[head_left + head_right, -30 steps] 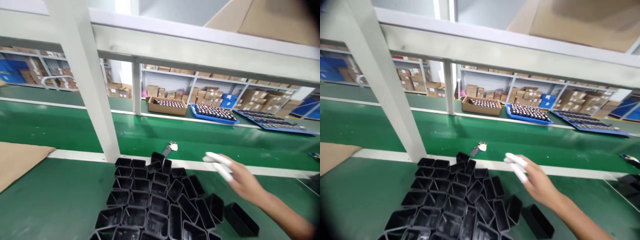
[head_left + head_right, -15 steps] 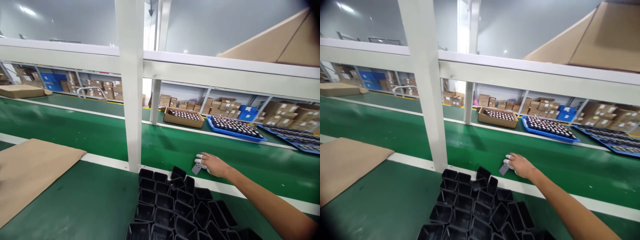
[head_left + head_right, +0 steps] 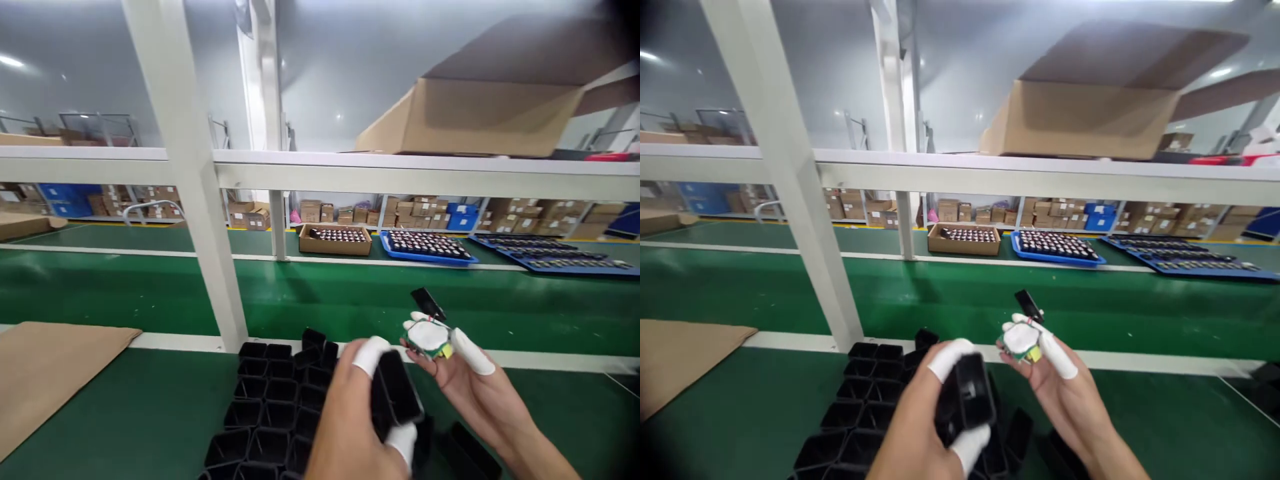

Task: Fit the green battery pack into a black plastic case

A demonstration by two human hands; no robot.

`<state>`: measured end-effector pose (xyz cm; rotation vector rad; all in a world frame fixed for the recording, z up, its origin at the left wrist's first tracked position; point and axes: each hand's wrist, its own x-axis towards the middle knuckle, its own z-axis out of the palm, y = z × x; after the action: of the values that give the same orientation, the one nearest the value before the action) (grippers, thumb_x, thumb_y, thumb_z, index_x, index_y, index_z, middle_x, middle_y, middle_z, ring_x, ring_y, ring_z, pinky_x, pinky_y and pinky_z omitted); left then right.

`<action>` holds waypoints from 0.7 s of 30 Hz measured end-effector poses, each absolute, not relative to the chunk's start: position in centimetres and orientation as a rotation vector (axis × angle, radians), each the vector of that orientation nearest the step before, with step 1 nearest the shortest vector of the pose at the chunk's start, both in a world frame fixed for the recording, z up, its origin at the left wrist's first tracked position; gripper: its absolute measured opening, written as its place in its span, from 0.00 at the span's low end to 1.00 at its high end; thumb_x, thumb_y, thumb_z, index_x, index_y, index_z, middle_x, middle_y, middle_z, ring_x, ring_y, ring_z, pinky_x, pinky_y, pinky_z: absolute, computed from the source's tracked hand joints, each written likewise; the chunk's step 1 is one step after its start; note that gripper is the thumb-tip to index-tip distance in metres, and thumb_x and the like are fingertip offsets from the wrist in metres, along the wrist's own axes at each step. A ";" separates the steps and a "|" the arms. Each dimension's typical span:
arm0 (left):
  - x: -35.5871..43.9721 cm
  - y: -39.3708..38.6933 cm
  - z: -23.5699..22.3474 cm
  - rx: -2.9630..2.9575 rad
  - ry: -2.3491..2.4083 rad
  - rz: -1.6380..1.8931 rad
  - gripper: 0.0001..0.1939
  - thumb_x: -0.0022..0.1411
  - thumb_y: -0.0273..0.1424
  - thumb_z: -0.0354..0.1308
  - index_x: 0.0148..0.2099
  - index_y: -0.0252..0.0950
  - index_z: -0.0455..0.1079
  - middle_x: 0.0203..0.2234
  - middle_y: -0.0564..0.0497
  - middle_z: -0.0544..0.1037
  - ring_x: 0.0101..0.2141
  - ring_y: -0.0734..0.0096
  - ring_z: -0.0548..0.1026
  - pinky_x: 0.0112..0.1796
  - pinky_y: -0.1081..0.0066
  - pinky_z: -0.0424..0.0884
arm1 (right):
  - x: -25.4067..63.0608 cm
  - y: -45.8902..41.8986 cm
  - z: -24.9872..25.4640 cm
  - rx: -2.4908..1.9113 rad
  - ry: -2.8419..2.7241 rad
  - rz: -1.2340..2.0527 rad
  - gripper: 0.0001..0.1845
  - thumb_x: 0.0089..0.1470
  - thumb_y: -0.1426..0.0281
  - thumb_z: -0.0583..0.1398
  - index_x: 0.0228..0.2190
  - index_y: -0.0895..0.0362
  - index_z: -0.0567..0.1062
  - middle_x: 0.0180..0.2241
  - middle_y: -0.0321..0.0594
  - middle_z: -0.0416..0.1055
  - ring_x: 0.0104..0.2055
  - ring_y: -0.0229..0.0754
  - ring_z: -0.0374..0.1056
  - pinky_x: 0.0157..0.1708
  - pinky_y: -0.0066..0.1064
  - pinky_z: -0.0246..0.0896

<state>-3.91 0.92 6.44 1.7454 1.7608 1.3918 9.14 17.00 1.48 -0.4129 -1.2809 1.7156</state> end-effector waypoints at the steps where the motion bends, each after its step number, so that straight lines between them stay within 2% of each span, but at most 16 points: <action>1: -4.3 1.3 5.8 1.686 1.786 1.433 0.29 0.62 0.29 0.61 0.64 0.38 0.60 0.58 0.41 0.68 0.56 0.51 0.70 0.56 0.49 0.71 | 9.5 15.8 2.1 -0.374 -1.266 1.722 0.14 0.59 0.58 0.62 0.42 0.51 0.81 0.48 0.47 0.79 0.46 0.57 0.77 0.45 0.49 0.76; 4: -4.9 1.6 4.2 1.449 1.797 1.516 0.34 0.57 0.26 0.60 0.65 0.43 0.58 0.63 0.44 0.64 0.60 0.49 0.67 0.61 0.48 0.66 | 11.0 13.5 2.7 -0.264 -1.369 1.621 0.19 0.57 0.60 0.64 0.51 0.44 0.77 0.53 0.45 0.75 0.50 0.58 0.76 0.46 0.48 0.76; 6: -4.7 1.5 3.7 1.264 1.717 1.565 0.36 0.55 0.29 0.61 0.65 0.45 0.58 0.63 0.45 0.63 0.61 0.49 0.66 0.63 0.44 0.61 | 12.4 13.0 2.3 -0.218 -1.527 1.523 0.26 0.57 0.60 0.65 0.56 0.40 0.72 0.58 0.44 0.71 0.54 0.60 0.72 0.49 0.50 0.73; 8: -4.2 1.4 4.0 1.140 1.640 1.617 0.36 0.53 0.31 0.62 0.64 0.44 0.58 0.62 0.44 0.65 0.60 0.50 0.67 0.63 0.44 0.61 | 13.7 13.0 1.6 -0.179 -1.644 1.465 0.29 0.57 0.59 0.64 0.60 0.37 0.67 0.61 0.41 0.66 0.59 0.61 0.66 0.54 0.54 0.68; 11: -3.3 1.1 5.2 1.173 1.640 1.686 0.32 0.50 0.30 0.65 0.58 0.44 0.64 0.57 0.46 0.69 0.55 0.54 0.72 0.58 0.55 0.69 | 14.7 13.3 0.8 -0.123 -1.692 1.485 0.29 0.59 0.58 0.61 0.61 0.36 0.65 0.61 0.39 0.66 0.62 0.62 0.61 0.58 0.58 0.61; 14: -3.1 1.0 6.3 1.255 1.694 1.694 0.31 0.44 0.28 0.71 0.51 0.45 0.68 0.50 0.52 0.70 0.46 0.63 0.76 0.45 0.70 0.75 | 14.4 13.7 0.8 -0.082 -1.710 1.517 0.30 0.59 0.59 0.61 0.62 0.36 0.64 0.61 0.42 0.67 0.61 0.64 0.63 0.56 0.60 0.63; 16: -3.3 1.1 6.4 1.313 1.738 1.640 0.26 0.41 0.27 0.73 0.44 0.44 0.71 0.41 0.53 0.68 0.37 0.70 0.74 0.35 0.76 0.73 | 13.8 13.8 0.9 -0.046 -1.685 1.559 0.30 0.60 0.59 0.60 0.62 0.34 0.62 0.62 0.42 0.65 0.60 0.64 0.65 0.54 0.60 0.66; 18: -3.6 1.2 6.3 1.421 1.746 1.601 0.18 0.44 0.26 0.72 0.38 0.40 0.72 0.36 0.53 0.66 0.31 0.74 0.71 0.30 0.76 0.70 | 13.3 13.8 0.9 -0.016 -1.646 1.607 0.28 0.62 0.58 0.58 0.62 0.32 0.62 0.64 0.41 0.63 0.59 0.63 0.66 0.53 0.59 0.68; 21: -3.8 1.5 5.9 1.550 1.705 1.640 0.14 0.50 0.27 0.67 0.39 0.38 0.70 0.43 0.48 0.70 0.38 0.66 0.75 0.40 0.70 0.74 | 12.9 13.6 1.1 0.013 -1.612 1.625 0.26 0.64 0.57 0.55 0.62 0.34 0.62 0.64 0.42 0.62 0.59 0.63 0.66 0.53 0.59 0.67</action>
<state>-3.85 1.46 5.85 1.5504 1.7046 1.6404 12.89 13.60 1.10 0.0134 -1.6123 1.6249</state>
